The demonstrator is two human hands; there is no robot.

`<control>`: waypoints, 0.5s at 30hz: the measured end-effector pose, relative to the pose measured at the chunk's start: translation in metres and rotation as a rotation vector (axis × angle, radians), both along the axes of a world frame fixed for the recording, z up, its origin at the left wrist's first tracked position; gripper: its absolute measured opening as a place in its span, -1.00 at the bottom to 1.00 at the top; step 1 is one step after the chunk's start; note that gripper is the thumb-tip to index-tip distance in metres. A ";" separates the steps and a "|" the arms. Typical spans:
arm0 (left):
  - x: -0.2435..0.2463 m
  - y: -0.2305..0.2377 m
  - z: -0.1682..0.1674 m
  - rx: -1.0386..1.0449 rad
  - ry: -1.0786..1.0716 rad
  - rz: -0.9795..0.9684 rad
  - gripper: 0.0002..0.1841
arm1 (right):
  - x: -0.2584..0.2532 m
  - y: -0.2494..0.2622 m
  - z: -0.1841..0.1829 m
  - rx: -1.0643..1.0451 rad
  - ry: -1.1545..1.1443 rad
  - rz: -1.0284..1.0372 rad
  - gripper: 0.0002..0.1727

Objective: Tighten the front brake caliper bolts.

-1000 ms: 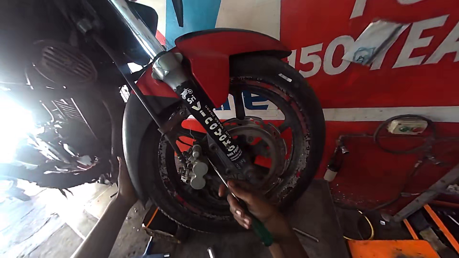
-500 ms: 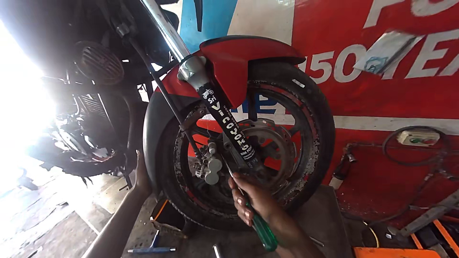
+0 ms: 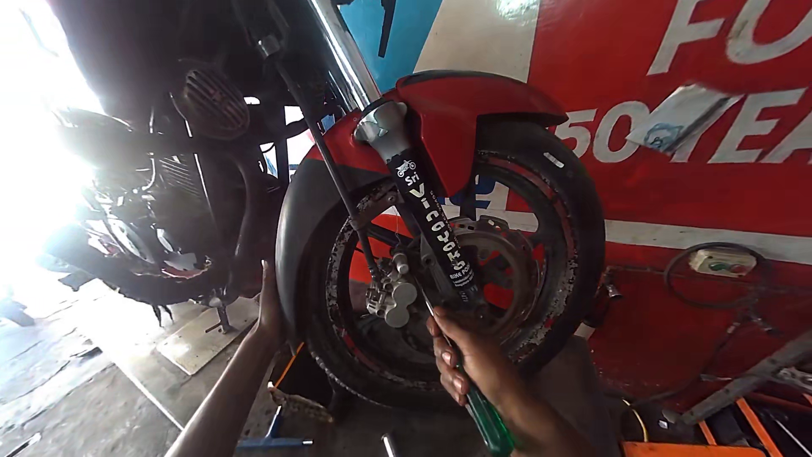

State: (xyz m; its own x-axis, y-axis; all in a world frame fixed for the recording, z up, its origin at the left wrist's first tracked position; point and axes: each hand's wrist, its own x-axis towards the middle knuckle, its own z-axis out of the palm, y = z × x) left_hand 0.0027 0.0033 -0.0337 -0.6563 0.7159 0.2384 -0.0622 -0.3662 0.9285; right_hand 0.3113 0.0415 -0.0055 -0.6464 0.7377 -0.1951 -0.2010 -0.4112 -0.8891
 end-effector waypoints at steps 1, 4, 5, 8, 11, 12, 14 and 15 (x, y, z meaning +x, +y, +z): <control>-0.001 0.001 -0.001 0.008 -0.009 -0.017 -0.36 | -0.001 -0.001 0.000 0.004 0.002 -0.013 -0.56; -0.006 0.000 -0.004 0.000 -0.003 -0.045 -0.35 | -0.005 -0.007 0.001 0.014 -0.026 -0.038 -0.57; -0.007 0.000 -0.004 -0.003 -0.001 -0.045 -0.36 | -0.005 -0.007 0.001 0.018 -0.028 -0.034 -0.56; -0.011 -0.001 -0.002 -0.004 0.028 -0.047 -0.37 | 0.000 0.001 0.000 0.039 -0.031 0.038 -0.55; -0.013 -0.005 -0.004 -0.039 0.093 -0.016 -0.39 | 0.010 0.009 0.000 0.081 -0.079 0.095 -0.58; -0.011 -0.006 -0.004 -0.053 0.099 -0.009 -0.39 | 0.014 0.012 -0.003 0.112 -0.082 0.116 -0.57; -0.009 -0.007 -0.002 -0.066 0.098 -0.003 -0.38 | 0.024 0.015 -0.014 0.189 -0.080 0.152 -0.57; -0.008 -0.006 0.000 -0.071 0.090 -0.006 -0.37 | 0.030 0.013 -0.022 0.223 -0.064 0.152 -0.57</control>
State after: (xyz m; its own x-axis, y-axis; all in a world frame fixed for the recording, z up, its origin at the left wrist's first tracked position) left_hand -0.0055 -0.0031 -0.0338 -0.6302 0.7369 0.2446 0.0208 -0.2989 0.9541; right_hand 0.3416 0.0549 -0.0272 -0.7447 0.6622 -0.0831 -0.0922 -0.2254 -0.9699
